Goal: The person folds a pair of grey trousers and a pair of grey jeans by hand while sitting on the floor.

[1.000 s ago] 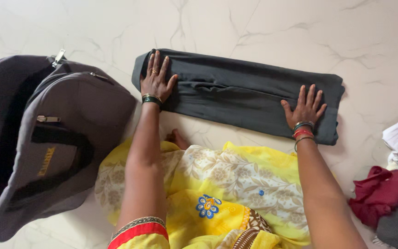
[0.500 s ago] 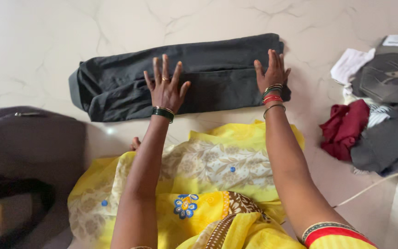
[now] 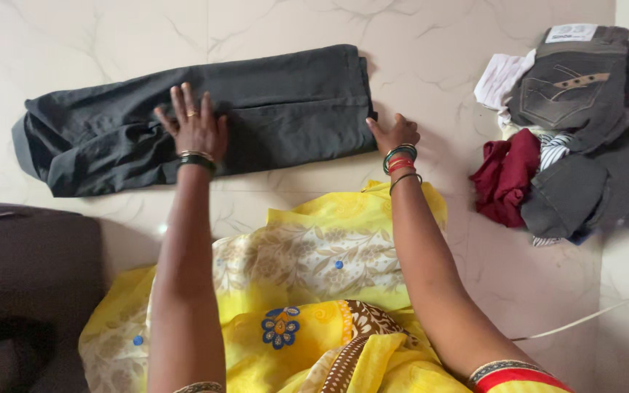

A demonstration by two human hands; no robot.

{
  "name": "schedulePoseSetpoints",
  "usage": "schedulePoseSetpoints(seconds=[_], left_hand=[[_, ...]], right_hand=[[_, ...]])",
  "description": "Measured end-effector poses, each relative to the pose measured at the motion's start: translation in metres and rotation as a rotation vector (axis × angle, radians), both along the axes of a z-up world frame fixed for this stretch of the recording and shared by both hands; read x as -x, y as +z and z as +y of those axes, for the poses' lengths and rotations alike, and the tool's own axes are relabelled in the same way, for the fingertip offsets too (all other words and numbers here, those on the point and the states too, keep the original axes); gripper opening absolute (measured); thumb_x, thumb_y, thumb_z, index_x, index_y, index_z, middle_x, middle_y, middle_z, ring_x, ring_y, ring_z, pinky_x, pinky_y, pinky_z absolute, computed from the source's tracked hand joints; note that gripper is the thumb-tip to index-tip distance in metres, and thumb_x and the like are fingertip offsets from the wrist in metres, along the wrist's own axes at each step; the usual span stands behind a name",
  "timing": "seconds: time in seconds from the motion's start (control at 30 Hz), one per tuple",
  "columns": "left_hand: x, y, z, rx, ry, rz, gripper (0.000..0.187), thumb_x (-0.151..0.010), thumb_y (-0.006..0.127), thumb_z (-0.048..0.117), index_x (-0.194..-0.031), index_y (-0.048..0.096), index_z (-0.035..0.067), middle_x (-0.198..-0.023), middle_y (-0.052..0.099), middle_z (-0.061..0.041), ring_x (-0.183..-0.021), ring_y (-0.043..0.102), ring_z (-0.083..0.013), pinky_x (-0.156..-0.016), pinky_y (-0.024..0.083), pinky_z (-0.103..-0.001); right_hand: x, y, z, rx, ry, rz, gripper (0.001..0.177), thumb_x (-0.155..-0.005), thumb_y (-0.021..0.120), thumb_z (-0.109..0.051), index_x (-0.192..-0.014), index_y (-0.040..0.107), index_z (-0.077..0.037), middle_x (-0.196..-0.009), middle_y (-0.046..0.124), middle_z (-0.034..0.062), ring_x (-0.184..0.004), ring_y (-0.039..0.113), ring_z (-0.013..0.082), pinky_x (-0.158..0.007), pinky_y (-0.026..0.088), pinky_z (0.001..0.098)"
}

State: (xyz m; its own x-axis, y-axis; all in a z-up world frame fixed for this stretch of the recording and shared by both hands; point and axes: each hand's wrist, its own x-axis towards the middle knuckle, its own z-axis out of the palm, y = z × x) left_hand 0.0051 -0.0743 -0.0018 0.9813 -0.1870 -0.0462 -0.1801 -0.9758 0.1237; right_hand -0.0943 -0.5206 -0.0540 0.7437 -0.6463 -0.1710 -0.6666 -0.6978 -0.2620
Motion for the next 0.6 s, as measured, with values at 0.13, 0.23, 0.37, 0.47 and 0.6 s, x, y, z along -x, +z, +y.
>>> schedulePoseSetpoints(seconds=[0.13, 0.23, 0.37, 0.47, 0.6], left_hand=[[0.017, 0.004, -0.107, 0.254, -0.116, 0.0, 0.069, -0.104, 0.049, 0.054, -0.163, 0.035, 0.02, -0.173, 0.004, -0.013, -0.159, -0.002, -0.0332, -0.121, -0.004, -0.068], [0.035, 0.001, -0.168, 0.269, -0.168, 0.085, 0.069, -0.103, 0.046, 0.056, -0.163, 0.032, 0.026, -0.174, 0.004, -0.007, -0.16, -0.002, -0.0299, -0.122, -0.003, -0.067], [0.043, -0.001, -0.184, 0.198, -0.198, 0.16, 0.066, -0.102, 0.04, 0.058, -0.162, 0.028, 0.032, -0.172, 0.003, -0.003, -0.158, -0.001, -0.0263, -0.122, -0.003, -0.065], [0.045, -0.01, -0.183, 0.167, -0.201, 0.187, 0.066, -0.102, 0.038, 0.058, -0.162, 0.027, 0.033, -0.172, 0.004, -0.003, -0.158, 0.0, -0.0258, -0.122, -0.003, -0.064], [0.033, -0.05, -0.18, 0.426, -0.144, 0.131, 0.064, -0.105, 0.036, 0.057, -0.162, 0.031, 0.028, -0.172, 0.023, -0.002, -0.161, 0.015, -0.0261, -0.125, -0.001, -0.06]], right_hand=[[-0.018, 0.008, 0.035, -0.113, 0.098, 0.067, 0.093, -0.091, 0.056, -0.087, -0.137, 0.064, -0.006, -0.127, 0.068, 0.016, -0.129, 0.058, 0.0353, -0.116, 0.043, 0.0508], [-0.016, 0.006, 0.045, -0.051, 0.065, -0.107, 0.098, -0.078, 0.078, -0.077, -0.137, 0.056, -0.002, -0.129, 0.054, 0.0272, -0.115, 0.051, 0.0477, -0.095, 0.044, 0.0567], [-0.02, 0.006, 0.024, -0.246, 0.013, -0.255, 0.091, -0.066, 0.09, -0.056, -0.129, 0.059, 0.002, -0.116, 0.065, 0.0211, -0.104, 0.066, 0.0345, -0.09, 0.054, 0.0435], [-0.025, 0.025, 0.029, -0.549, 0.038, -0.275, 0.076, -0.069, 0.09, -0.046, -0.122, 0.065, 0.002, -0.114, 0.072, 0.0182, -0.104, 0.071, 0.0306, -0.091, 0.055, 0.039], [-0.028, 0.08, 0.064, -0.783, 0.204, -0.355, 0.055, -0.078, 0.083, -0.036, -0.116, 0.07, 0.002, -0.109, 0.077, 0.016, -0.099, 0.072, 0.0283, -0.089, 0.057, 0.0379]])
